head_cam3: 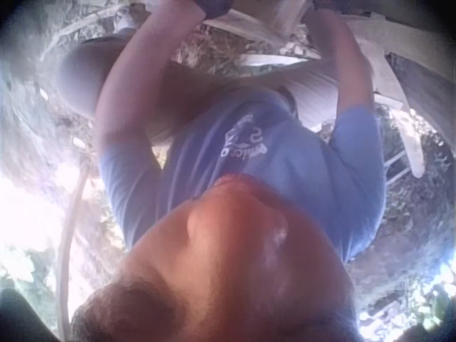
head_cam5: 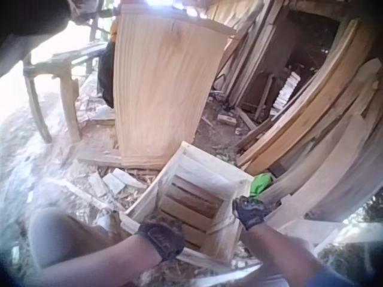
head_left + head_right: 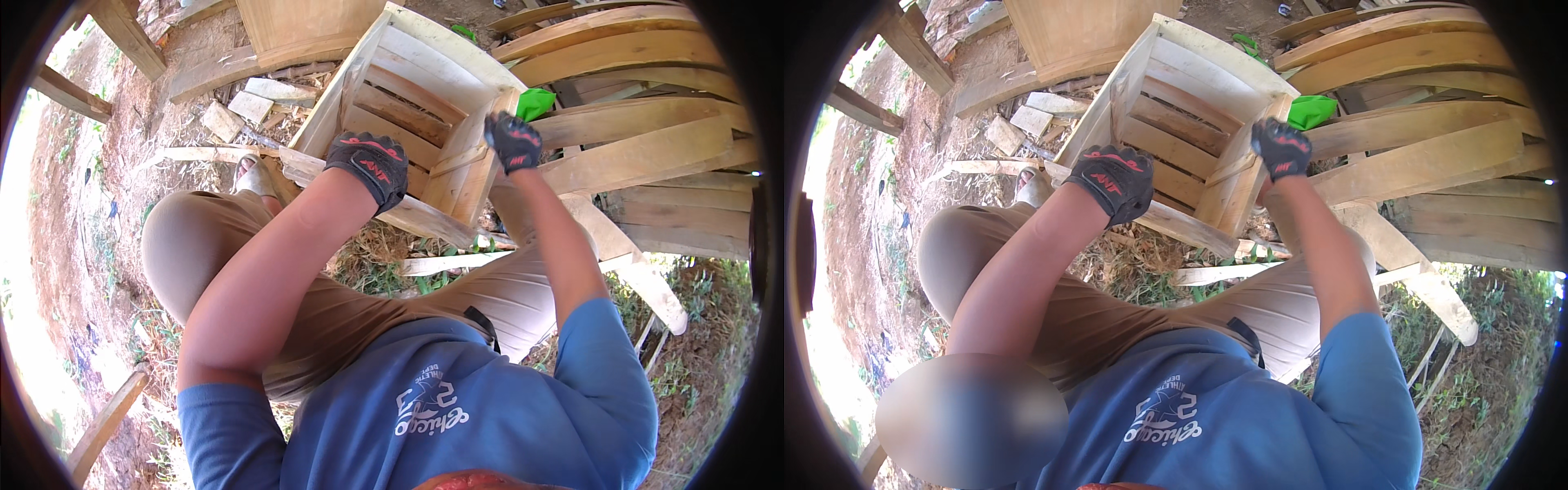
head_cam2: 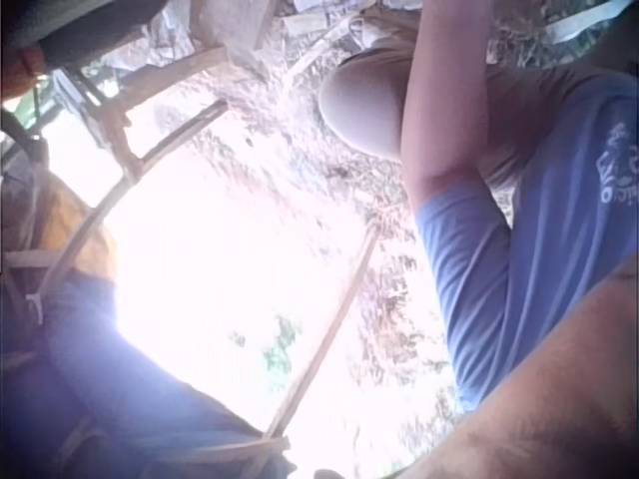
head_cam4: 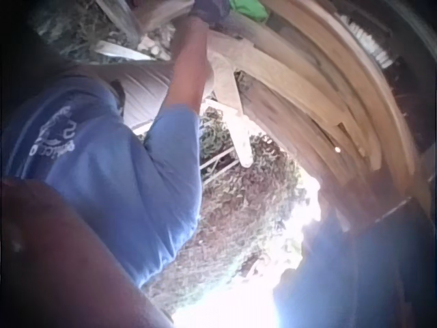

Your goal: The person sands the interior and exterior surfaces of a wooden crate using a piece of sandpaper.

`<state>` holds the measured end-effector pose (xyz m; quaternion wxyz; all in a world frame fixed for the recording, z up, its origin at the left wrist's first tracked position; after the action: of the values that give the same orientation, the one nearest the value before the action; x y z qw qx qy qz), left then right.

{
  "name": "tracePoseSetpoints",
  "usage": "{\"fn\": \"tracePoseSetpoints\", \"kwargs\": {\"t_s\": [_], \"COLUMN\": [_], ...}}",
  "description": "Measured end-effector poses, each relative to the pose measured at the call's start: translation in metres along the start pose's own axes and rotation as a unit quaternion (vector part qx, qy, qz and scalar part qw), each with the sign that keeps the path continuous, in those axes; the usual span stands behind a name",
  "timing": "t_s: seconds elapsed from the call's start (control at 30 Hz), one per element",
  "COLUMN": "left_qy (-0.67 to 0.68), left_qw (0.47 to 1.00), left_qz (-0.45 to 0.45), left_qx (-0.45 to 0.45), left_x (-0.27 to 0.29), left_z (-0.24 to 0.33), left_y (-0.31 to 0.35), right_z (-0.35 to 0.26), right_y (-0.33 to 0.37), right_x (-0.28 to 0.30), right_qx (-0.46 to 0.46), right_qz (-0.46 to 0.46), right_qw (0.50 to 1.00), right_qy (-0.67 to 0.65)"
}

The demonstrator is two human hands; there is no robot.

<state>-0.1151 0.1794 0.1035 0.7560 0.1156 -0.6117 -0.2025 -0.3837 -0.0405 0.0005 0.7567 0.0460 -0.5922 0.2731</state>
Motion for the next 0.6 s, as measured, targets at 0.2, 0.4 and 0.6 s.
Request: {"fn": "tracePoseSetpoints", "kwargs": {"t_s": [0.2,0.4,0.6], "left_qy": [0.01,0.008,0.023], "left_qw": [0.996,1.0,0.999], "left_qz": [0.081,-0.004,0.007], "left_qx": [-0.021,-0.008,-0.025], "left_x": [-0.02,-0.009,-0.022], "left_z": [-0.006,0.005,0.005], "left_y": [-0.003,-0.007,-0.019], "right_z": [-0.043,-0.052,-0.013], "right_y": [0.111,0.126,0.057], "right_x": [0.07,0.087,0.039], "right_qx": [0.196,0.273,0.251], "right_qz": [0.04,0.033,0.032], "right_qw": [0.979,0.956,0.967], "right_qy": [-0.045,-0.102,0.029]}}
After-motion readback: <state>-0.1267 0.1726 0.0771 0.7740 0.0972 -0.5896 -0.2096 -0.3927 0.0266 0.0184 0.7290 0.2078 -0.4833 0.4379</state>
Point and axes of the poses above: each hand's wrist, its own y-axis away from the middle knuckle, its own x-axis out of the back of the hand, z = x × y, the point moved 2 cm from there along -y, towards the middle knuckle, and after that the axes turned 2 degrees about -x, right-handed, at the moved point
